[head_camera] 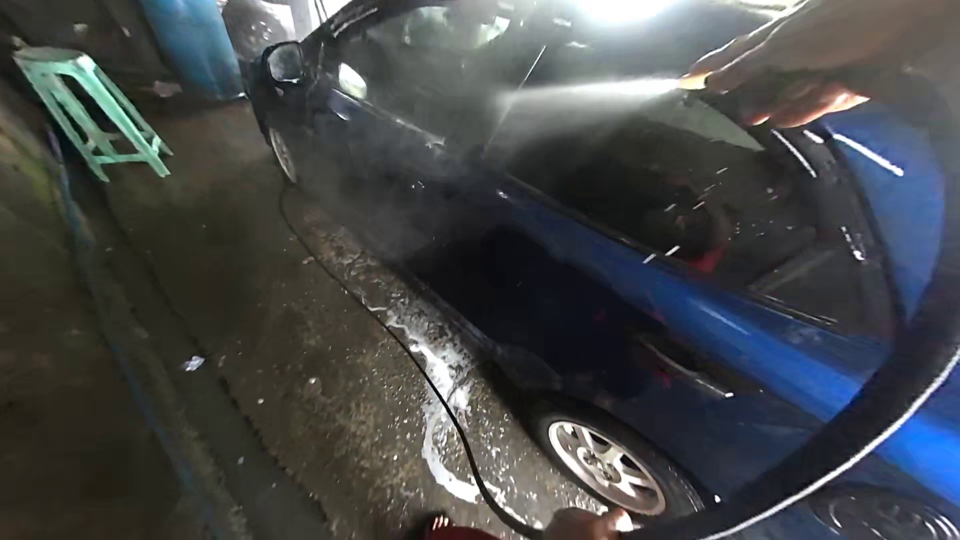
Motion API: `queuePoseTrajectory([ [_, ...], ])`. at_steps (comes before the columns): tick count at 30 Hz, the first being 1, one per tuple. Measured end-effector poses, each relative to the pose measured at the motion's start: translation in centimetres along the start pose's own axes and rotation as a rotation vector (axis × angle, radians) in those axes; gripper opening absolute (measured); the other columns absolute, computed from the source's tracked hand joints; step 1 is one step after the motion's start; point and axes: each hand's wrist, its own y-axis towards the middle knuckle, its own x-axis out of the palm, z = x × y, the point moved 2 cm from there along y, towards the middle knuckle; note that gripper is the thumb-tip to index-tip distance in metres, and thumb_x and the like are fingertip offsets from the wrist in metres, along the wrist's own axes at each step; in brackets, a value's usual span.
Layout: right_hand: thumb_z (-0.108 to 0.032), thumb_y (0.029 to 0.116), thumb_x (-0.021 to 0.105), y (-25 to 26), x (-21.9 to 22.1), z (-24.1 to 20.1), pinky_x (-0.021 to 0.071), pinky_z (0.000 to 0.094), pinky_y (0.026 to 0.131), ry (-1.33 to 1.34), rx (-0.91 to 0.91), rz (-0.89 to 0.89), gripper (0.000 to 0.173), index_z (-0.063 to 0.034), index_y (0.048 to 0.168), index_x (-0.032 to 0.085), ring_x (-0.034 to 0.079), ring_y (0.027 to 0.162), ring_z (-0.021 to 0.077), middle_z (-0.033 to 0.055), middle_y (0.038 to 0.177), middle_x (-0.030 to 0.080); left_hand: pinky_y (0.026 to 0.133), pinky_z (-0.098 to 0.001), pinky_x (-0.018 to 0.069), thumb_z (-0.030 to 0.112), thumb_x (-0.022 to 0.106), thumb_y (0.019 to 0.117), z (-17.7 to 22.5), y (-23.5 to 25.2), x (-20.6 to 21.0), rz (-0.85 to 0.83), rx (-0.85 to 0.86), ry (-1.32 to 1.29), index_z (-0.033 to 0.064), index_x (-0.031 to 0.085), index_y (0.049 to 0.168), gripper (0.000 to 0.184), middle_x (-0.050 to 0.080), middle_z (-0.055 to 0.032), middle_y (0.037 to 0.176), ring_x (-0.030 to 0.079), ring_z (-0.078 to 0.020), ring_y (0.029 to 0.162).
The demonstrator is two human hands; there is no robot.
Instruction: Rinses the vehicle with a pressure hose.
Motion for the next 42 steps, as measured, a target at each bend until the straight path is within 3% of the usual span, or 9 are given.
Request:
queuePoseTrajectory([
  [4,-0.04,0.1085,0.046,-6.0,7.5,-1.3,0.0337,0.019,0.036,-0.04,0.076,-0.006,0.032,-0.0207,0.126,0.065,0.043,0.04,0.0054,0.0013,0.064,0.054,0.059,-0.0461,0.0532,0.026,0.058,0.093,-3.7,-2.9,-0.1,0.171,0.078,0.074,-0.0097,0.071,0.086,0.038,0.066,-0.019,0.065,0.066,-0.0296,0.058],
  [10,-0.038,0.1118,0.037,-6.5,18.2,6.4,0.0331,0.0186,0.033,0.353,0.227,-0.226,0.028,-0.023,0.13,0.051,0.034,0.036,0.0032,-0.0037,0.057,0.04,0.055,-0.0284,0.0538,0.03,0.067,0.0888,-10.9,-9.7,-5.0,0.73,-0.365,0.188,0.0042,0.068,0.074,0.03,0.062,-0.0005,0.062,0.061,-0.0071,0.056],
  [13,-0.034,0.1112,0.04,-7.6,25.2,9.8,0.0325,0.0171,0.033,0.662,0.307,-0.25,0.021,-0.0208,0.122,0.052,0.035,0.037,0.002,-0.0046,0.057,0.042,0.051,-0.0326,0.0506,0.029,0.056,0.0989,-12.3,-12.2,-10.2,0.968,-0.485,0.462,-0.0036,0.065,0.071,0.044,0.057,-0.0079,0.057,0.056,-0.0135,0.05],
  [18,-0.031,0.1117,0.039,-9.3,38.0,16.3,0.0374,0.0191,0.034,0.841,0.541,-0.394,0.025,-0.011,0.102,0.05,0.039,0.036,0.0049,-0.0034,0.053,0.043,0.057,-0.0494,0.0502,0.023,0.049,0.1034,-11.8,-16.9,-17.5,0.981,-0.642,0.723,-0.013,0.064,0.078,0.046,0.059,-0.0218,0.062,0.06,-0.0311,0.055],
  [22,-0.02,0.1118,0.039,-12.8,45.0,18.5,0.0367,0.0207,0.036,0.895,0.553,-0.434,0.027,-0.0094,0.136,0.045,0.038,0.039,0.0056,-0.003,0.059,0.04,0.061,-0.0475,0.0518,0.021,0.048,0.1035,-11.0,-21.2,-19.9,0.941,-0.623,0.754,-0.0138,0.066,0.087,0.042,0.061,-0.0219,0.068,0.059,-0.0289,0.059],
  [25,-0.016,0.1114,0.038,-13.6,46.8,18.2,0.0356,0.0204,0.034,0.982,0.497,-0.388,0.039,-0.0086,0.149,0.037,0.037,0.038,0.0049,-0.0036,0.06,0.04,0.054,-0.0393,0.0488,0.02,0.048,0.1032,-10.5,-22.7,-20.6,0.939,-0.604,0.831,-0.0134,0.062,0.078,0.044,0.056,-0.0188,0.061,0.055,-0.0231,0.053],
  [29,-0.015,0.1114,0.039,-12.9,48.1,18.6,0.037,0.0205,0.035,0.973,0.483,-0.38,0.035,-0.0055,0.145,0.04,0.038,0.039,0.0054,-0.002,0.063,0.042,0.054,-0.048,0.0474,0.023,0.048,0.1016,-10.3,-22.9,-20.1,0.905,-0.684,0.857,-0.0129,0.063,0.076,0.047,0.056,-0.0204,0.06,0.056,-0.0291,0.052],
  [37,-0.013,0.1114,0.036,-10.7,44.9,14.3,0.0384,0.0214,0.034,1.027,0.266,-0.331,0.033,-0.0067,0.144,0.041,0.039,0.037,0.006,-0.0028,0.056,0.04,0.054,-0.0389,0.0476,0.016,0.052,0.0976,-10.6,-23.8,-19.0,0.911,-0.644,0.788,-0.0122,0.061,0.072,0.039,0.055,-0.017,0.059,0.054,-0.0216,0.052],
  [42,-0.03,0.111,0.021,-10.9,44.0,14.2,0.0321,0.0173,0.034,1.273,0.44,-0.537,0.042,-0.014,0.086,0.05,0.035,0.035,0.003,-0.006,0.049,0.039,0.05,-0.0256,0.0428,0.017,0.051,0.0993,-10.8,-23.3,-16.9,0.887,-0.657,0.634,-0.0076,0.06,0.071,0.039,0.05,-0.0067,0.055,0.048,-0.0079,0.049],
])
